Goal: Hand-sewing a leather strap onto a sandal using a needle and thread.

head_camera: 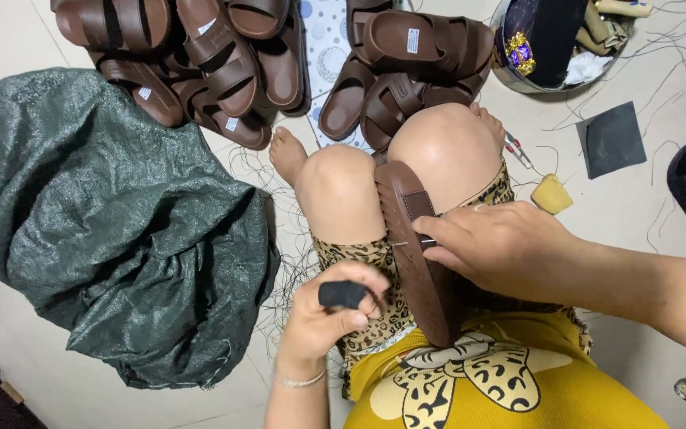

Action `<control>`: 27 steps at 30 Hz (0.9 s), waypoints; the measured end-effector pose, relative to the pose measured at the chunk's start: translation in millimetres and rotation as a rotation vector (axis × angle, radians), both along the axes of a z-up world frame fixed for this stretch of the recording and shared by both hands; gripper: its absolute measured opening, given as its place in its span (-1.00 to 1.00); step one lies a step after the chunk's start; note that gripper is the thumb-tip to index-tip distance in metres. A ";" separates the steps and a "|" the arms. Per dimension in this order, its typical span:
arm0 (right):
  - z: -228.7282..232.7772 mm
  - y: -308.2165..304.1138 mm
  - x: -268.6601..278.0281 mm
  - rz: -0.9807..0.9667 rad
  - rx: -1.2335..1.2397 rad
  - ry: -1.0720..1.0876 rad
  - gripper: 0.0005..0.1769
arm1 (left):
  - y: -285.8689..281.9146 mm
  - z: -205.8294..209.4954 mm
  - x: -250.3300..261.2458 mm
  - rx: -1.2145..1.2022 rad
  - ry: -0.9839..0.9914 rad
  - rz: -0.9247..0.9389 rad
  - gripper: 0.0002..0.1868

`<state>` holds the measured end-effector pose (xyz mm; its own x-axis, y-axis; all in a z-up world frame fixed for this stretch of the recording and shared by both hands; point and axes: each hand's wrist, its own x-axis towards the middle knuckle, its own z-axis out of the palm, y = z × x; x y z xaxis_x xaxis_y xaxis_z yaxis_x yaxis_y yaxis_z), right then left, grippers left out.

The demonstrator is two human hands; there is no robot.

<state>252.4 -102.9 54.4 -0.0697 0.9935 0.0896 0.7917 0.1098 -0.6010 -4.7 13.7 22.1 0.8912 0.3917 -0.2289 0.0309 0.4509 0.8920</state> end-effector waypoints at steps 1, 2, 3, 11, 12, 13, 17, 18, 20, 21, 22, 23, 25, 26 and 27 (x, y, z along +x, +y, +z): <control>-1.2 -0.6 -1.0 -0.004 0.012 -0.032 -0.65 | -3.9 -3.8 9.5 -0.166 -0.134 0.067 -0.86; -2.4 -1.4 -1.4 -0.007 0.024 -0.064 -0.65 | -8.0 -7.6 19.6 -0.331 -0.269 0.134 -0.74; -2.8 -2.5 -2.3 -0.013 0.021 -0.068 -0.65 | -9.5 -8.3 22.0 -0.334 -0.272 0.128 -0.74; -6.0 -10.7 2.0 0.035 0.041 -0.242 -0.54 | -18.5 25.9 52.2 0.642 0.363 0.010 -0.72; 1.6 -16.5 19.4 0.032 0.041 -0.238 -0.54 | -15.7 26.2 49.2 0.643 0.367 0.006 -0.72; 9.9 -21.9 39.9 0.100 -0.242 -0.232 -0.32 | -14.2 25.8 48.4 0.674 0.352 0.067 -0.75; -4.2 -62.1 90.6 0.052 -0.567 -0.105 -0.35 | -4.8 2.0 25.6 0.360 0.237 0.270 -0.75; 2.6 -50.4 79.1 0.040 -0.569 -0.112 -0.35 | -3.9 0.2 24.2 0.359 0.225 0.262 -0.75; 14.0 -26.2 51.8 -0.306 -0.952 0.437 -0.43 | -3.8 -0.3 14.9 0.234 0.216 0.437 -0.78; 2.9 -24.9 40.6 -0.303 -0.945 0.437 -0.43 | -2.3 1.6 15.3 0.240 0.215 0.440 -0.78; -8.2 -23.5 29.4 -0.245 -0.774 0.594 -0.71 | -0.8 3.6 15.8 0.148 0.185 0.493 -0.77; -19.4 -23.2 16.1 -0.190 -0.598 0.749 -0.65 | 0.9 6.0 14.9 0.054 0.158 0.539 -0.76; -1.9 -18.3 18.7 -0.070 -0.472 0.931 -0.76 | 2.7 8.6 10.6 0.068 0.191 0.541 -0.72; 7.5 -16.3 20.4 0.055 -0.345 1.100 -0.80 | 3.8 10.1 9.0 0.076 0.220 0.545 -0.69; 11.9 -16.3 22.1 0.053 -0.340 1.095 -0.80 | 3.6 7.2 6.7 0.078 0.215 0.542 -0.69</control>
